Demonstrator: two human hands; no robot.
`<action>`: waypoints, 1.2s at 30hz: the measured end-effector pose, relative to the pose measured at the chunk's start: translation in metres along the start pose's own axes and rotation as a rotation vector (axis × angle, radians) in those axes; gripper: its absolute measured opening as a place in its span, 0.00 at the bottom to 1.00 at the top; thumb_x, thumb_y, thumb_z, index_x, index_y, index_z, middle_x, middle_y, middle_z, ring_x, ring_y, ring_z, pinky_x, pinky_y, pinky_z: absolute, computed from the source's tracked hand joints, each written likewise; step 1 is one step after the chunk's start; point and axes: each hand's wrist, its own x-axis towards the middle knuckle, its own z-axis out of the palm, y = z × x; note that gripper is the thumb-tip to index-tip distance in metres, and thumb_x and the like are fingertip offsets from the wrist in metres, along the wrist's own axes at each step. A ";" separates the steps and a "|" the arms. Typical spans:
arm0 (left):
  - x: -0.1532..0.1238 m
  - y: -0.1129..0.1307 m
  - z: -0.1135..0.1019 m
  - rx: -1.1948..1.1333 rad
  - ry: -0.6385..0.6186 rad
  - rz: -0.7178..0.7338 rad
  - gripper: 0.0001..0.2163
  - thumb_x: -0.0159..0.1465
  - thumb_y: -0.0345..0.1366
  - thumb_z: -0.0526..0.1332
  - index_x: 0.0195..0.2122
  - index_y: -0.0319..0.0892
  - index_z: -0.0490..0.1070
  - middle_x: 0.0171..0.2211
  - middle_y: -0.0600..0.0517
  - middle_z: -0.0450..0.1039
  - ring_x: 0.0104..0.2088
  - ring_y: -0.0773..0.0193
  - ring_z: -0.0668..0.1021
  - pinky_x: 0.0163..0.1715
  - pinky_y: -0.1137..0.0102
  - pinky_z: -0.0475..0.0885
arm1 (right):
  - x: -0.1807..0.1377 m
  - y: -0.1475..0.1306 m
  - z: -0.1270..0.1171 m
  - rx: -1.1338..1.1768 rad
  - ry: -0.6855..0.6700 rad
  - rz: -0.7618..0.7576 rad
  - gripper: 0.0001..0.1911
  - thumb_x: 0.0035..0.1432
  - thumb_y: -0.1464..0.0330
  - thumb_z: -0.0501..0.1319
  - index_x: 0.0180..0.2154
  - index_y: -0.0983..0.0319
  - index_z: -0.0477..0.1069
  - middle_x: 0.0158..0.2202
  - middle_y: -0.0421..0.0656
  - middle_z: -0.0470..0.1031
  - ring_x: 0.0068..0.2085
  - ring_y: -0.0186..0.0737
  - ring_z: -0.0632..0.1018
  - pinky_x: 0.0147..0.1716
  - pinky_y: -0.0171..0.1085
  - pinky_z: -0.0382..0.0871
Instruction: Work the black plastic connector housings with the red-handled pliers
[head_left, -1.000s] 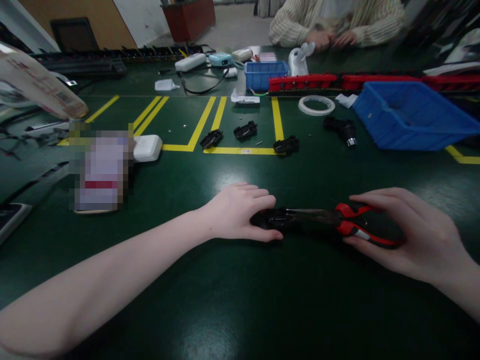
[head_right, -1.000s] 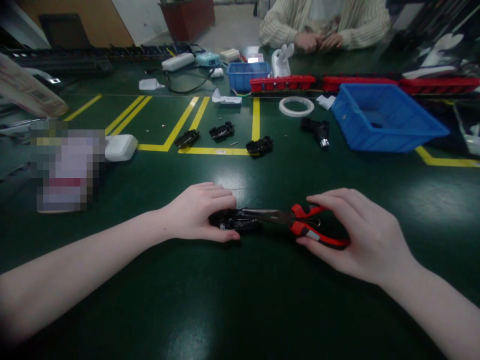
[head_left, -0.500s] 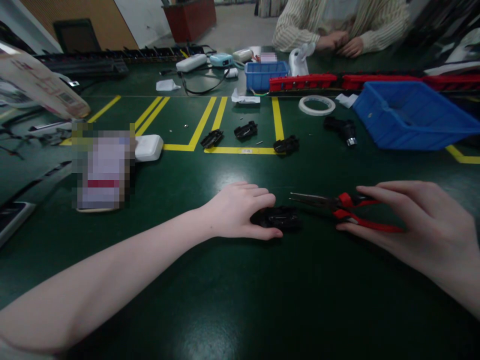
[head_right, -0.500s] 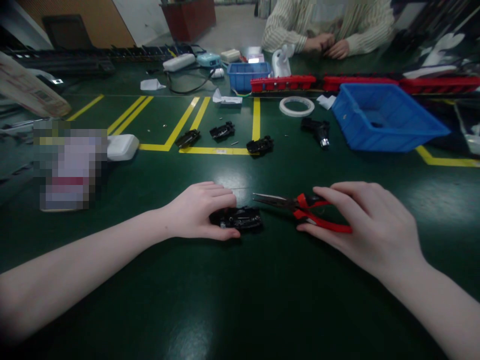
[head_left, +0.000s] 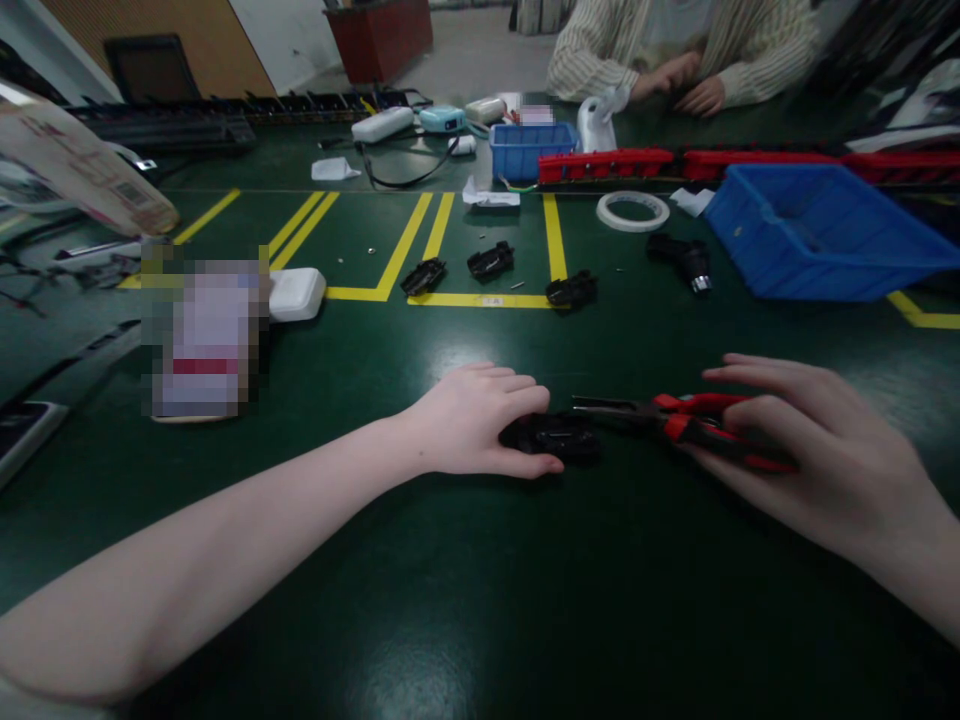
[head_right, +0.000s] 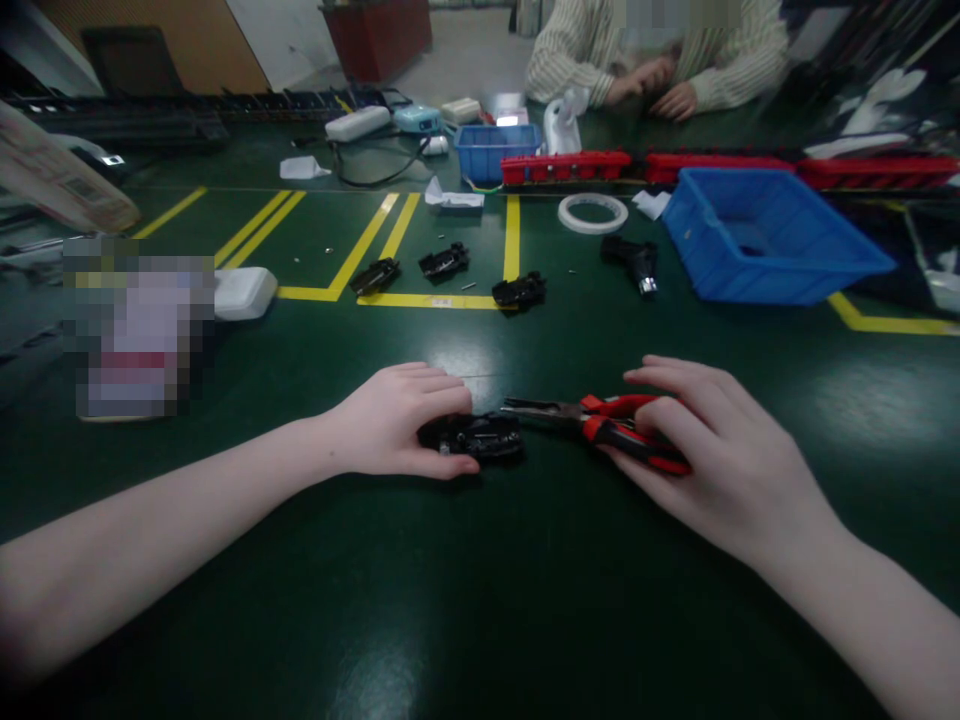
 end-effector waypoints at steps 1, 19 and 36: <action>0.000 0.000 0.000 0.002 0.002 0.000 0.18 0.62 0.53 0.58 0.32 0.40 0.66 0.27 0.55 0.69 0.28 0.66 0.71 0.29 0.72 0.60 | -0.001 0.001 0.003 0.080 -0.037 0.050 0.08 0.55 0.66 0.62 0.32 0.60 0.64 0.46 0.52 0.73 0.49 0.52 0.75 0.39 0.45 0.73; 0.000 -0.001 0.000 -0.005 0.004 0.010 0.18 0.62 0.53 0.59 0.32 0.40 0.66 0.27 0.55 0.69 0.28 0.66 0.71 0.29 0.72 0.60 | -0.004 -0.006 -0.004 0.046 -0.030 0.035 0.25 0.56 0.64 0.61 0.55 0.62 0.64 0.48 0.52 0.71 0.44 0.49 0.76 0.37 0.44 0.73; -0.001 -0.001 0.002 0.017 0.023 0.126 0.21 0.59 0.56 0.61 0.31 0.40 0.67 0.27 0.55 0.71 0.27 0.67 0.71 0.27 0.71 0.58 | -0.006 -0.006 -0.008 0.120 -0.051 -0.156 0.32 0.53 0.68 0.64 0.60 0.63 0.61 0.46 0.51 0.73 0.42 0.47 0.77 0.37 0.43 0.73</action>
